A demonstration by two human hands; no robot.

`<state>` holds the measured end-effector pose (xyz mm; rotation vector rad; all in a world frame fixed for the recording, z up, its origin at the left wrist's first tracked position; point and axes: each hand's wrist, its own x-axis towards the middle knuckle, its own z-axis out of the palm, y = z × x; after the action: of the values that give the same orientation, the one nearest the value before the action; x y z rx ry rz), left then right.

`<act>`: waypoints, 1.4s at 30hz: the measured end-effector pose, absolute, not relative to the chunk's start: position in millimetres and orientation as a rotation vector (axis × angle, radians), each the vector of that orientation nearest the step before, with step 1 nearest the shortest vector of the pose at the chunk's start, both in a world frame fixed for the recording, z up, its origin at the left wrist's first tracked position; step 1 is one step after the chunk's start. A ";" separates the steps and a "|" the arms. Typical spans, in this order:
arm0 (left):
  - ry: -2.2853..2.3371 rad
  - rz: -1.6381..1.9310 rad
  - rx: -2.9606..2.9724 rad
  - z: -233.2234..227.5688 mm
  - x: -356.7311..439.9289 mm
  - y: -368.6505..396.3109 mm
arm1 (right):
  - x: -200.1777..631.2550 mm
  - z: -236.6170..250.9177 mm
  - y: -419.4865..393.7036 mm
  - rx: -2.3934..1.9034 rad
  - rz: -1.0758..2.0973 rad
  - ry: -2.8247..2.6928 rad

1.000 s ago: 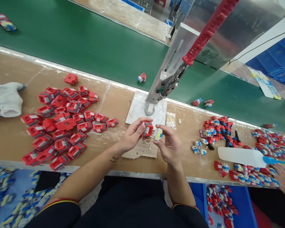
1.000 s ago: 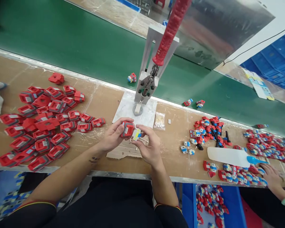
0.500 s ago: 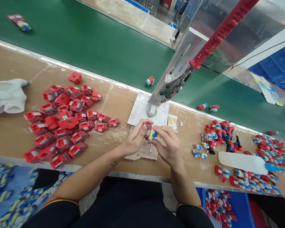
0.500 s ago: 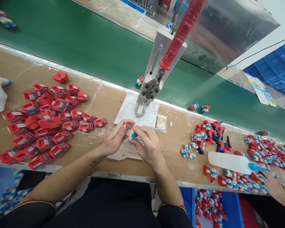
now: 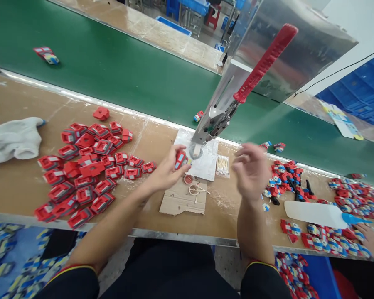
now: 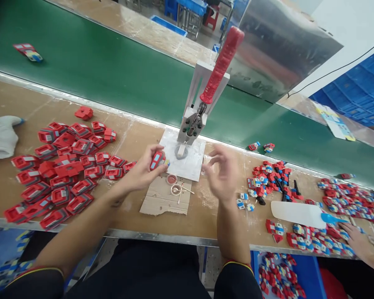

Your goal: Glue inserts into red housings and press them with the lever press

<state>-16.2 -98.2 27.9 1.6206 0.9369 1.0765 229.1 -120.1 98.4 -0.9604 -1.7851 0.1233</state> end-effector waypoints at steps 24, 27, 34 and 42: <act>0.913 1.148 1.846 -5.0 15.6 -16.3 | 200.6 195.9 -55.5 -0.816 0.319 -1.737; 0.847 1.169 1.767 -10.1 18.3 -17.5 | 212.1 167.3 -101.4 -0.692 0.366 -2.033; 0.953 1.153 1.752 -17.6 22.1 -22.7 | 205.8 98.8 -133.2 -0.920 0.921 -1.590; 0.958 1.253 1.750 -21.0 31.2 -28.7 | 171.1 130.4 -133.9 -0.848 1.433 -1.237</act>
<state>31.2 -28.7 -21.0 1.7501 0.9582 1.2530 171.1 -133.9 130.4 -0.8480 -1.2370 1.4329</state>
